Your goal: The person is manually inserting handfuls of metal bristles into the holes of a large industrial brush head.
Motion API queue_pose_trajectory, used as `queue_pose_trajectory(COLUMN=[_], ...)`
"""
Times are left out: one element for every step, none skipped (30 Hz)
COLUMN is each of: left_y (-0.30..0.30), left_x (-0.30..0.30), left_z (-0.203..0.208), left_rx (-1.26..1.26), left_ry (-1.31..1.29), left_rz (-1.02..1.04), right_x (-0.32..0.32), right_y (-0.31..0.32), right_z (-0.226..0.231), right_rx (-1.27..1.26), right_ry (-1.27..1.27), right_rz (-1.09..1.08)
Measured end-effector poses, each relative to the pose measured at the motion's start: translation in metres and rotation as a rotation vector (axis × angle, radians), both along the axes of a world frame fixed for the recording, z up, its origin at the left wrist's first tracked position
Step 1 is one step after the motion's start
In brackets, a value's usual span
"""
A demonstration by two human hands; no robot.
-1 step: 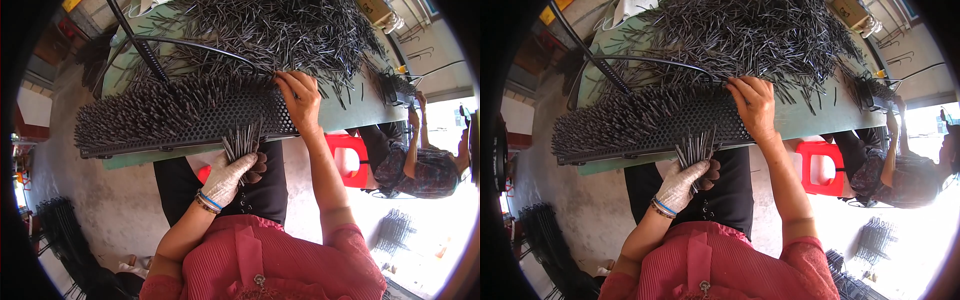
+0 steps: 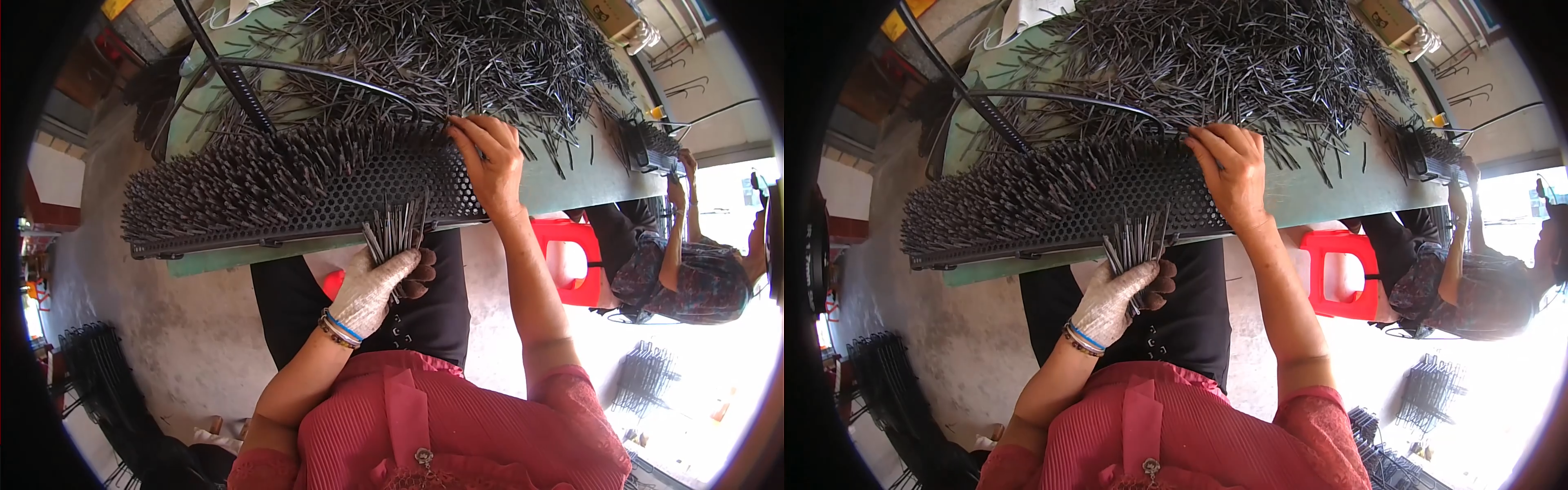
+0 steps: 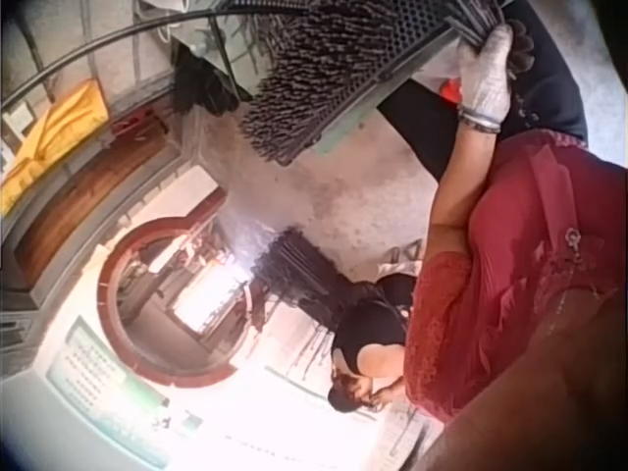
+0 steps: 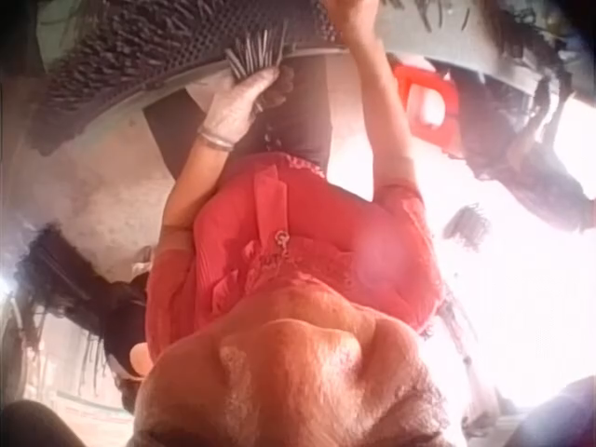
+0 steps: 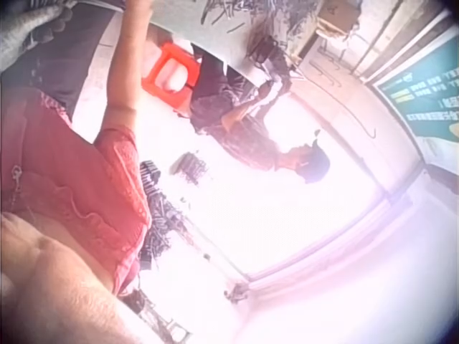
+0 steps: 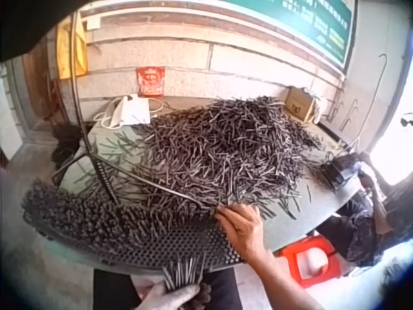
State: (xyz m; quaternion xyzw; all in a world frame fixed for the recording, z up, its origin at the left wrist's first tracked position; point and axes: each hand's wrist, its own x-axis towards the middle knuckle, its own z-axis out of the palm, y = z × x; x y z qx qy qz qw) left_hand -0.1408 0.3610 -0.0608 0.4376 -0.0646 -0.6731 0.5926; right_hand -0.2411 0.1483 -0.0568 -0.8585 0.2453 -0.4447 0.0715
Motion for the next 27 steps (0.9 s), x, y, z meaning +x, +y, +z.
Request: queue_pose_trajectory(left_y=[0.0, -0.001, -0.001, -0.002, -0.003, -0.005, -0.004, -0.003, -0.004, -0.004, -0.005, -0.007, -0.008, -0.009, -0.009, -0.009, -0.008, -0.008, -0.008, -0.009, -0.009, -0.008, -0.007, -0.007, -0.006, -0.005, -0.005], left_x=[0.0, 0.0, 0.001, 0.001, 0.0, -0.001, 0.0, 0.001, 0.0, -0.001, -0.002, -0.003, -0.004, -0.004, -0.005, -0.005, -0.005, -0.006, -0.006, -0.007, -0.007, -0.007, -0.007, -0.008, -0.009, -0.009, -0.01], left_z=[0.0, 0.001, 0.001, 0.002, 0.004, 0.006, 0.006, 0.006, 0.008, 0.009, 0.01, 0.01, 0.012, 0.013, 0.013, 0.013, 0.011, 0.01, 0.009, 0.008, 0.007, 0.005, 0.003, 0.003, 0.003, 0.004, 0.003], left_rx=[0.002, -0.007, -0.016, -0.016, -0.024, -0.034, -0.032, -0.055, -0.079, -0.078, -0.102, -0.13, -0.132, -0.121, -0.109, -0.111, -0.086, -0.063, -0.064, -0.057, -0.048, -0.047, -0.039, -0.032, -0.032, -0.04, -0.05], left_ry=[0.0, -0.006, -0.012, -0.013, -0.01, -0.005, -0.007, -0.024, -0.039, -0.037, -0.06, -0.084, -0.082, -0.09, -0.1, -0.101, -0.077, -0.051, -0.05, -0.043, -0.037, -0.039, -0.033, -0.025, -0.026, -0.036, -0.045], left_rz=[0.0, -0.007, -0.011, -0.01, 0.016, 0.039, 0.045, 0.053, 0.053, 0.05, 0.045, 0.038, 0.032, 0.016, 0.003, 0.002, 0.009, 0.015, 0.013, 0.023, 0.036, 0.038, 0.04, 0.037, 0.034, 0.013, -0.009], right_x=[0.001, 0.002, 0.002, 0.003, 0.003, -0.001, -0.005, -0.008, -0.012, -0.015, -0.017, -0.017, -0.018, -0.018, -0.018, -0.02, -0.023, -0.025, -0.028, -0.03, -0.031, -0.033, -0.034, -0.036, -0.035, -0.034, -0.034], right_y=[0.001, 0.002, 0.003, 0.004, 0.005, 0.011, 0.021, 0.032, 0.043, 0.049, 0.053, 0.055, 0.056, 0.058, 0.059, 0.058, 0.056, 0.054, 0.051, 0.048, 0.046, 0.04, 0.032, 0.022, 0.013, 0.005, -0.001], right_z=[0.001, 0.003, 0.005, 0.006, 0.009, 0.015, 0.023, 0.03, 0.037, 0.038, 0.038, 0.036, 0.038, 0.044, 0.047, 0.042, 0.034, 0.029, 0.029, 0.029, 0.038, 0.035, 0.032, 0.033, 0.034, 0.035, 0.035], right_rx=[-0.019, -0.037, -0.037, -0.042, -0.048, -0.048, 0.265, 0.579, 0.86, 0.929, 0.997, 1.07, 1.068, 1.183, 1.299, 1.297, 1.287, 1.276, 1.273, 1.269, 1.25, 1.139, 1.027, 0.873, 0.839, 0.805, 0.782], right_ry=[0.035, 0.071, 0.07, 0.055, 0.039, 0.041, 0.04, 0.041, 0.061, 0.111, 0.16, 0.19, 0.189, 0.192, 0.194, 0.193, 0.133, 0.075, 0.01, -0.055, -0.105, -0.173, -0.24, -0.243, -0.264, -0.284, -0.256], right_rz=[-0.015, -0.031, -0.03, -0.024, -0.018, -0.021, 0.036, 0.092, 0.123, 0.177, 0.232, 0.301, 0.295, 0.288, 0.284, 0.283, 0.278, 0.269, 0.263, 0.258, 0.216, 0.197, 0.178, 0.156, 0.149, 0.143, 0.095])
